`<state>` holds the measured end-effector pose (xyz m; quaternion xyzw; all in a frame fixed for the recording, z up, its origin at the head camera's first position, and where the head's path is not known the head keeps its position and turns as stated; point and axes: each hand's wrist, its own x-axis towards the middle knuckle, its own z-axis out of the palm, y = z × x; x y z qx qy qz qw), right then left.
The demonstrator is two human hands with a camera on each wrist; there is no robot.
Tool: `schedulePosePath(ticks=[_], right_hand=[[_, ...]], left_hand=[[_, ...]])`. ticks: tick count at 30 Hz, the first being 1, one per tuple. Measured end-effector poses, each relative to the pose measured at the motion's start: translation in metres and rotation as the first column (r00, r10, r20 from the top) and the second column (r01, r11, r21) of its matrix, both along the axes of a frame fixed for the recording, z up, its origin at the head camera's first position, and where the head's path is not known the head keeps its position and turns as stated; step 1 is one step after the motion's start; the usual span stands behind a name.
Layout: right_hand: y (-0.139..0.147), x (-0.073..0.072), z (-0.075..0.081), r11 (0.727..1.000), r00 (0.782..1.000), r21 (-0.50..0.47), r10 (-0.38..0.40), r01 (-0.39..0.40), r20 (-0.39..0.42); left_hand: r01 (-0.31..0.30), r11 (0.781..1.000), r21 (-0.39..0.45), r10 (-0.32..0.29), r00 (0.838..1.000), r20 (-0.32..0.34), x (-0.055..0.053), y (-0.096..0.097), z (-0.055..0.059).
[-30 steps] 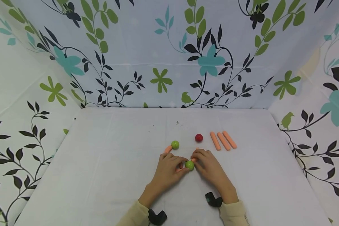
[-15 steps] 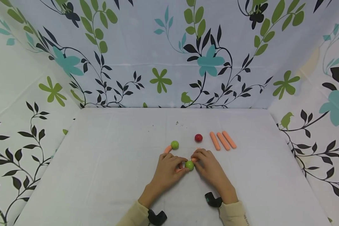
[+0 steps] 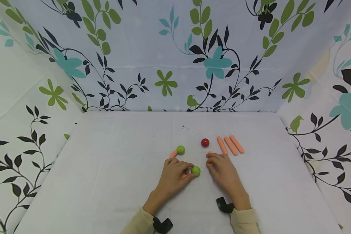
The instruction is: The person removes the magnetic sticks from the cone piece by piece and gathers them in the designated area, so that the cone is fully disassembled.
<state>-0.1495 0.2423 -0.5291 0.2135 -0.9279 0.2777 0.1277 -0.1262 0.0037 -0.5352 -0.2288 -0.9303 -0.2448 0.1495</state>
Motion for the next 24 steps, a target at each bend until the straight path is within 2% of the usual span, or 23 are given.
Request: schedulePosePath(ticks=[9, 13, 18, 24], right_hand=[[0.015, 0.002, 0.006, 0.998, 0.998, 0.003, -0.069, 0.069, 0.012], [0.021, 0.003, 0.009, 0.995, 0.992, -0.021, -0.094, 0.096, 0.087], [0.030, 0.004, 0.013, 0.989, 0.969, -0.018, -0.140, 0.146, 0.204], [0.042, 0.005, 0.015, 0.986, 0.958, 0.009, -0.161, 0.164, 0.239]], left_hand=[[0.011, 1.000, 0.014, -0.011, 1.000, 0.002, 0.000, 0.000, 0.000], [0.004, 1.000, 0.004, -0.004, 1.000, 0.008, 0.000, 0.001, 0.000], [-0.001, 1.000, 0.002, 0.001, 1.000, 0.011, 0.001, 0.001, -0.001], [-0.006, 1.000, 0.001, 0.006, 1.000, -0.014, 0.000, 0.002, -0.002]])
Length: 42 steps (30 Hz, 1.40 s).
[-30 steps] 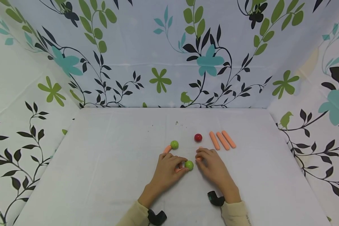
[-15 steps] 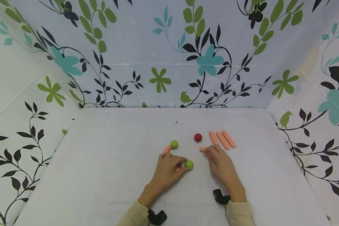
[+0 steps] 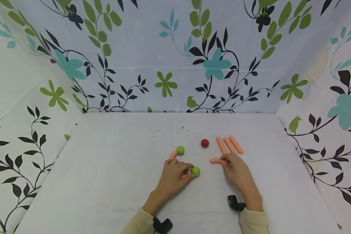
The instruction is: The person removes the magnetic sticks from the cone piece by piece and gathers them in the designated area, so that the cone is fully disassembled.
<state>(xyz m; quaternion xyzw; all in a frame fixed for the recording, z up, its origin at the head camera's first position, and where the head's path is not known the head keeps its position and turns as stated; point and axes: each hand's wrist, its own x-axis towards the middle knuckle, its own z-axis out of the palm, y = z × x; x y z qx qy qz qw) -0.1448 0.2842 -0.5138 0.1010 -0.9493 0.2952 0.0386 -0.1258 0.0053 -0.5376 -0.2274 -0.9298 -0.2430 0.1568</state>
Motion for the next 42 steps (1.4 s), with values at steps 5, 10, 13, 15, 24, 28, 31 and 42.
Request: schedulePosePath(ticks=[5, 10, 13, 15, 24, 28, 31, 42], right_hand=[[0.011, 0.000, 0.001, 0.999, 0.999, 0.007, -0.046, 0.046, 0.011], [0.022, 0.001, 0.000, 0.996, 0.995, 0.002, -0.090, 0.090, -0.033], [0.026, 0.001, -0.002, 0.993, 0.991, -0.007, -0.117, 0.117, -0.065], [0.028, 0.001, -0.005, 0.991, 0.988, -0.011, -0.136, 0.135, -0.076], [0.030, -0.003, -0.011, 0.982, 0.961, -0.037, -0.190, 0.187, -0.200], [0.029, -0.004, -0.010, 0.977, 0.957, -0.041, -0.215, 0.211, -0.196], [0.027, -0.004, -0.010, 0.974, 0.958, -0.037, -0.226, 0.223, -0.174], [0.015, 0.002, 0.001, 0.967, 0.952, -0.052, -0.255, 0.249, -0.171]], left_hand=[[0.009, 1.000, -0.013, -0.008, 1.000, 0.025, 0.000, -0.001, 0.001], [0.028, 0.998, -0.058, -0.026, 0.999, 0.038, 0.001, -0.003, 0.003], [0.036, 0.995, -0.090, -0.035, 0.999, 0.015, 0.001, -0.005, 0.003], [0.037, 0.994, -0.108, -0.037, 0.999, -0.002, 0.001, -0.006, 0.002], [0.013, 0.995, -0.098, -0.006, 0.998, 0.062, 0.006, -0.015, 0.007], [0.011, 0.998, -0.054, -0.006, 0.995, 0.101, 0.005, -0.019, 0.006], [0.006, 1.000, -0.019, -0.004, 0.994, 0.111, 0.004, -0.023, 0.003], [-0.002, 0.999, 0.045, -0.001, 0.998, 0.059, 0.001, -0.028, -0.002]])
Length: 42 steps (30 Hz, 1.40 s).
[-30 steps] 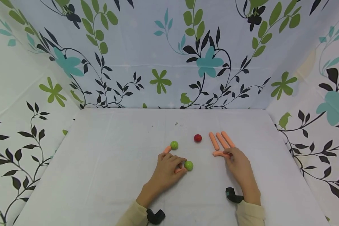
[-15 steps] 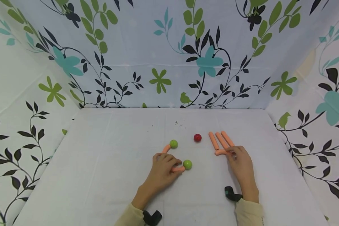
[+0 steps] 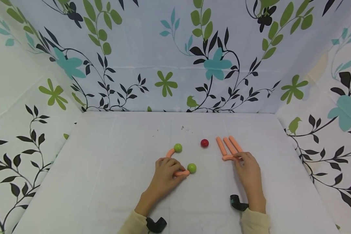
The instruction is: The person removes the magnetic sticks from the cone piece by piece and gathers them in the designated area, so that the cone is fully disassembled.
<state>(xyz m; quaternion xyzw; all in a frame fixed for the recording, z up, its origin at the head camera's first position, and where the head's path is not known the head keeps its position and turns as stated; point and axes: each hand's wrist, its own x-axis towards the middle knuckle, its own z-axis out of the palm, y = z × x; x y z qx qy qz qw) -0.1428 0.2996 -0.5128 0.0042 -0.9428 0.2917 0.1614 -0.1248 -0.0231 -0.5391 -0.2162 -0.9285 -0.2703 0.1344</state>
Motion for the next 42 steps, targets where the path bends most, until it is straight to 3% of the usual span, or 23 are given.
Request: schedulePosePath(ticks=[6, 12, 20, 25, 29, 34, 42], right_hand=[[-0.015, 0.003, 0.004, 0.997, 0.999, -0.060, 0.048, -0.049, -0.018], [-0.038, 0.000, 0.001, 0.976, 0.984, -0.128, 0.178, -0.177, -0.005], [-0.076, -0.004, -0.008, 0.893, 0.913, -0.283, 0.393, -0.350, 0.109], [-0.100, -0.007, -0.011, 0.847, 0.877, -0.379, 0.455, -0.373, 0.153], [-0.116, -0.011, -0.015, 0.831, 0.860, -0.383, 0.487, -0.403, 0.151], [-0.130, -0.017, -0.019, 0.833, 0.864, -0.360, 0.488, -0.419, 0.123], [-0.143, -0.024, -0.018, 0.878, 0.886, -0.273, 0.441, -0.393, 0.144]], left_hand=[[-0.005, 1.000, 0.023, 0.005, 1.000, -0.022, -0.001, -0.001, 0.001], [-0.019, 0.999, 0.037, 0.019, 1.000, -0.015, -0.002, 0.000, 0.001], [-0.066, 0.996, 0.057, 0.069, 0.996, -0.061, -0.004, -0.001, -0.002], [-0.112, 0.992, 0.059, 0.116, 0.991, -0.068, -0.005, -0.002, -0.004], [-0.158, 0.986, 0.055, 0.162, 0.985, -0.063, -0.005, -0.003, -0.006], [-0.198, 0.978, 0.058, 0.202, 0.978, -0.057, -0.006, -0.004, -0.007], [-0.232, 0.970, 0.073, 0.234, 0.972, -0.026, -0.009, -0.009, -0.008]])
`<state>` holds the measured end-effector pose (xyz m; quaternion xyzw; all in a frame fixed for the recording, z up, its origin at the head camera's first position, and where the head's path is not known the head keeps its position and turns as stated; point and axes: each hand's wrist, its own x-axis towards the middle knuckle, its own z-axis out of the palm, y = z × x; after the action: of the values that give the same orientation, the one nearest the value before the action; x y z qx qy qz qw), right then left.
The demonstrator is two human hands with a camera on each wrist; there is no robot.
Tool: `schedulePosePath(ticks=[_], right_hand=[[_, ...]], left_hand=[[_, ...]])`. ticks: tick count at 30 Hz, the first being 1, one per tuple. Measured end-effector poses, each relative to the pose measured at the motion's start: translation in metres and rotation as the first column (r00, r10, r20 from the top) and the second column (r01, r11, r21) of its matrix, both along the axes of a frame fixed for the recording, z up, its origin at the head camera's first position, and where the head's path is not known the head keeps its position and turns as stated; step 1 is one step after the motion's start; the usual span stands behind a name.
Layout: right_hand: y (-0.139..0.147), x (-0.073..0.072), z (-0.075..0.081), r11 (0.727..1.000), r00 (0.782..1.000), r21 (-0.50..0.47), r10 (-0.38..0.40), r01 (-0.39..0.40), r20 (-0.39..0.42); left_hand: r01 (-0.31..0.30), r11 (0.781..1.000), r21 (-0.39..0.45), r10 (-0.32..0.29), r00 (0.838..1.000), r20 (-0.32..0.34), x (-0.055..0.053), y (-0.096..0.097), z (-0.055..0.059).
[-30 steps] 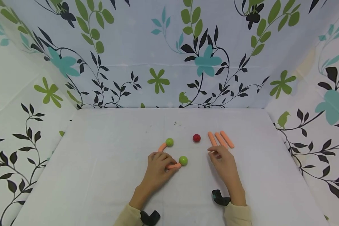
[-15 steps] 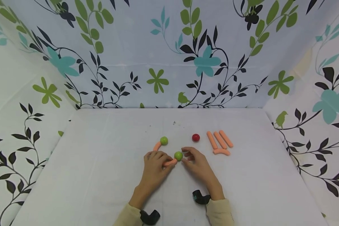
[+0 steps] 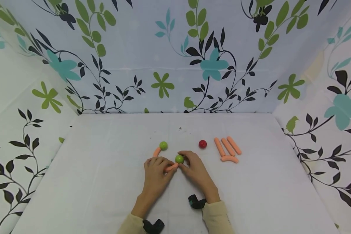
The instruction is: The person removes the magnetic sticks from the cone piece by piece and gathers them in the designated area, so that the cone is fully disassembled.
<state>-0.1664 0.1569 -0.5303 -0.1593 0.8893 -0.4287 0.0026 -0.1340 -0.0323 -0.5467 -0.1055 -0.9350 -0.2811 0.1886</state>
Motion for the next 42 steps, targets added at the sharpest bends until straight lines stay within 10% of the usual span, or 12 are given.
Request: schedulePosePath(ticks=[31, 42], right_hand=[[-0.004, -0.001, -0.013, 0.989, 0.991, -0.090, -0.124, 0.119, -0.054], [0.001, -0.004, -0.017, 0.942, 0.942, -0.116, -0.325, 0.314, -0.088]], left_hand=[[0.001, 0.998, 0.062, 0.004, 0.996, -0.084, -0.001, 0.001, -0.001], [0.004, 0.997, 0.083, -0.001, 0.999, -0.040, 0.001, 0.001, -0.004]])
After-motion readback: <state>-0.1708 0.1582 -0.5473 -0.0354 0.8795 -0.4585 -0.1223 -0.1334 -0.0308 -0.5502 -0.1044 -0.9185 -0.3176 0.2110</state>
